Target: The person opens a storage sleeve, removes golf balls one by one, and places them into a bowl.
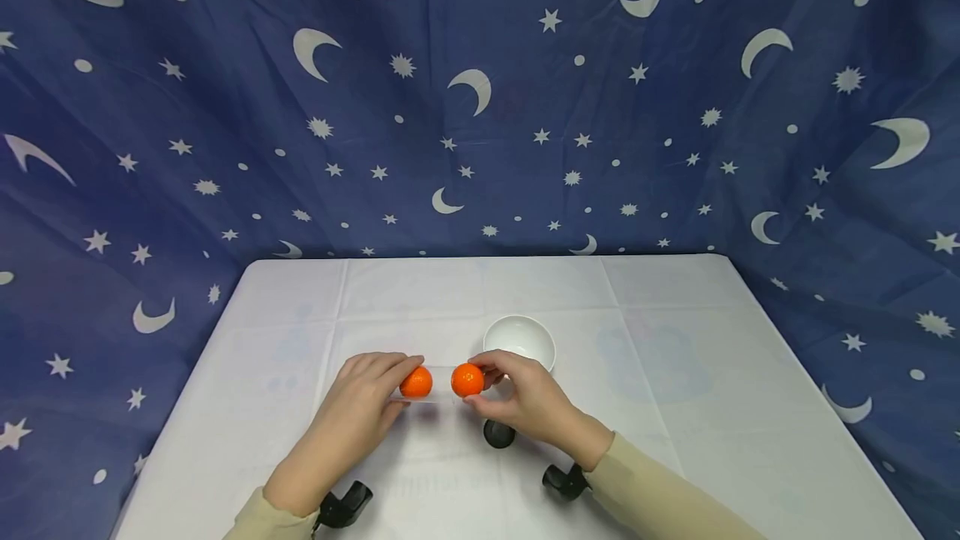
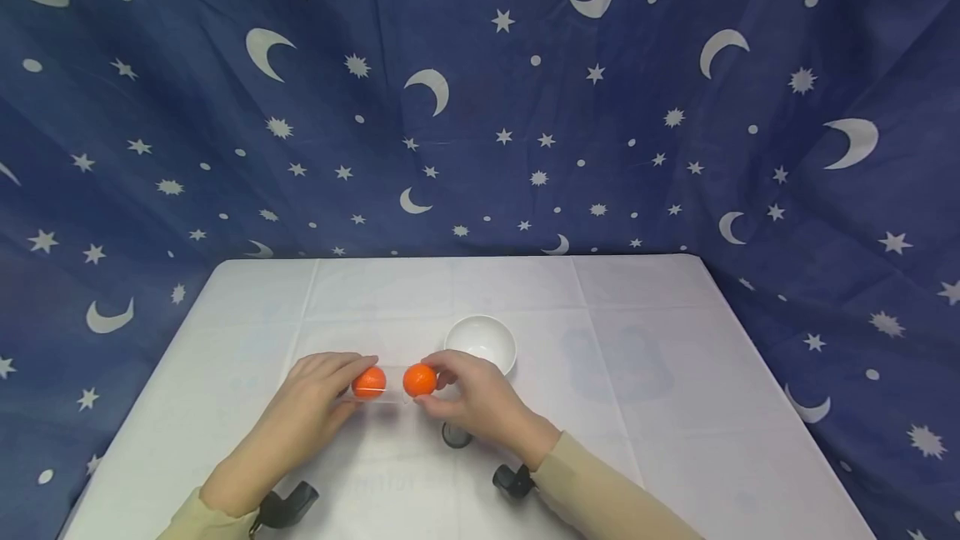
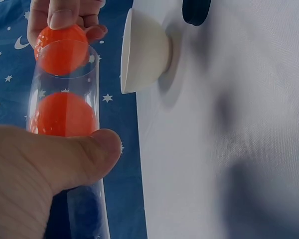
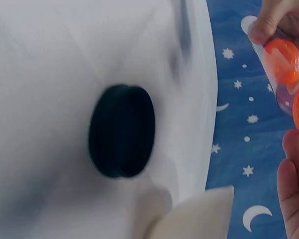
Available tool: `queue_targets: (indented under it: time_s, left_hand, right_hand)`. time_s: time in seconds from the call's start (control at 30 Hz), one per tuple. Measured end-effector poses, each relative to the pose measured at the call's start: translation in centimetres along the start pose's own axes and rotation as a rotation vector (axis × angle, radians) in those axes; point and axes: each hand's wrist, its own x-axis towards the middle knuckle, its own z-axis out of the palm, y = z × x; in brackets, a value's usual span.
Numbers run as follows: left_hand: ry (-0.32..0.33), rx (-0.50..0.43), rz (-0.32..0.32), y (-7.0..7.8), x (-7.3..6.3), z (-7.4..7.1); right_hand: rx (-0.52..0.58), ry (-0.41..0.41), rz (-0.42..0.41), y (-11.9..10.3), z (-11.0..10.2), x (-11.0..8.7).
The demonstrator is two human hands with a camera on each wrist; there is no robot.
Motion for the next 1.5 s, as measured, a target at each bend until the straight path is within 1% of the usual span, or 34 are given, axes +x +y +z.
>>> queue_targets:
  time_s: [0.23, 0.37, 0.43, 0.57, 0.73, 0.93, 1.27, 1.5]
  left_hand:
    - [0.004, 0.009, 0.006, -0.1, 0.0, 0.0]
    - [0.021, 0.016, 0.016, -0.1, 0.0, 0.0]
    - [0.032, 0.016, 0.022, -0.1, -0.1, 0.0]
    - [0.036, 0.009, 0.021, 0.0, -0.2, 0.1]
    - [0.026, 0.002, 0.014, 0.0, -0.3, 0.1]
    - [0.031, 0.001, 0.012, 0.1, -0.3, 0.1]
    - [0.049, -0.005, 0.028, -0.4, -0.3, 0.4]
    - [0.047, -0.014, 0.024, -0.7, -0.4, 0.6]
  right_hand:
    - [-0.029, 0.075, 0.018, 0.5, -1.6, 0.2]
    - [-0.060, 0.108, 0.037, 1.1, -2.5, 0.2]
    - [-0.072, 0.118, 0.054, 1.5, -2.8, 0.2]
    - [-0.088, 0.128, 0.121, 2.6, -3.1, 0.1]
    - [-0.133, 0.126, 0.204, 3.6, -3.1, 0.0]
    - [-0.183, 0.101, 0.277, 4.5, -2.6, -0.1]
    - [-0.308, 0.078, 0.334, 5.2, -1.2, 0.9]
    - [-0.320, 0.054, 0.364, 5.4, -0.8, 1.2]
